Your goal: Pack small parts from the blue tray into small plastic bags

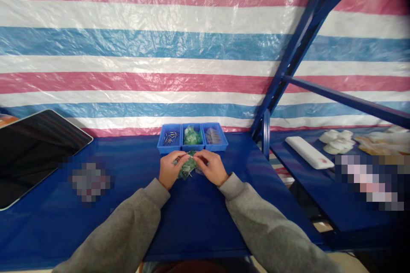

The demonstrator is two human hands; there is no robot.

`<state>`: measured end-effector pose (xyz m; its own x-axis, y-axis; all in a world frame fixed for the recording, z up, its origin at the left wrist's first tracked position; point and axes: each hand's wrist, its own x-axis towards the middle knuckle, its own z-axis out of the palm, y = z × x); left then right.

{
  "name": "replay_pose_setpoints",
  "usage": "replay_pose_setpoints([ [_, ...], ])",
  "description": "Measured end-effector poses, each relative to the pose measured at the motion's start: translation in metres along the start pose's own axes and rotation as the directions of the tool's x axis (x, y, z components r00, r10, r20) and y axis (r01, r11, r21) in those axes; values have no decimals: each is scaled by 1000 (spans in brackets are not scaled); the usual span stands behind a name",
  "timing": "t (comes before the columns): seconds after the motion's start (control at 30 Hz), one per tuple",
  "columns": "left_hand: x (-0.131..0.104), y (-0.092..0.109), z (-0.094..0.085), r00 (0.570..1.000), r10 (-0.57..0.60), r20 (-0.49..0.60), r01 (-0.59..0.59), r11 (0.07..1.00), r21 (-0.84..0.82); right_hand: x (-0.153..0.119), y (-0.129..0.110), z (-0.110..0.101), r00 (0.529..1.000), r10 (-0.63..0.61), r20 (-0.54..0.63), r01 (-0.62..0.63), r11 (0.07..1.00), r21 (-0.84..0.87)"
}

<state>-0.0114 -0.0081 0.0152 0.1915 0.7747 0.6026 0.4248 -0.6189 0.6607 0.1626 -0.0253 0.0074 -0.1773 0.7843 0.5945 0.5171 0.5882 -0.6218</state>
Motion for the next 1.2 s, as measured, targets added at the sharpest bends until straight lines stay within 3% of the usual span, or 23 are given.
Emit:
replay_pose_setpoints([
  [0.33, 8, -10, -8, 978, 118, -173, -90, 983, 163, 1, 5, 0, 999, 27, -42, -28, 999, -32],
  [0.43, 24, -19, -17, 965, 227, -128, -178, 932, 315, 2, 6, -1, 998, 38, -55, -41, 998, -50],
  [0.57, 36, -27, -23, 971, 213, -106, -133, 855, 502, 5, 10, -3, 994, 88, -72, -96, 989, -117],
  [0.83, 14, -29, -11, 954, 204, 218, -275, 886, 373, 2, 18, 4, 944, 304, 130, -237, 896, -377],
  [1.0, 9, -29, -5, 856, 178, 485, -345, 896, 280, 0, 20, 9, 934, 321, 155, -241, 890, -388],
  [1.1, 9, -27, -3, 821, 160, 548, -335, 912, 236, 0, 21, 11, 931, 329, 156, -253, 893, -372],
  [1.2, 9, -26, -1, 829, 153, 539, -302, 932, 200, 0, 20, 10, 951, 284, 124, -230, 915, -331],
])
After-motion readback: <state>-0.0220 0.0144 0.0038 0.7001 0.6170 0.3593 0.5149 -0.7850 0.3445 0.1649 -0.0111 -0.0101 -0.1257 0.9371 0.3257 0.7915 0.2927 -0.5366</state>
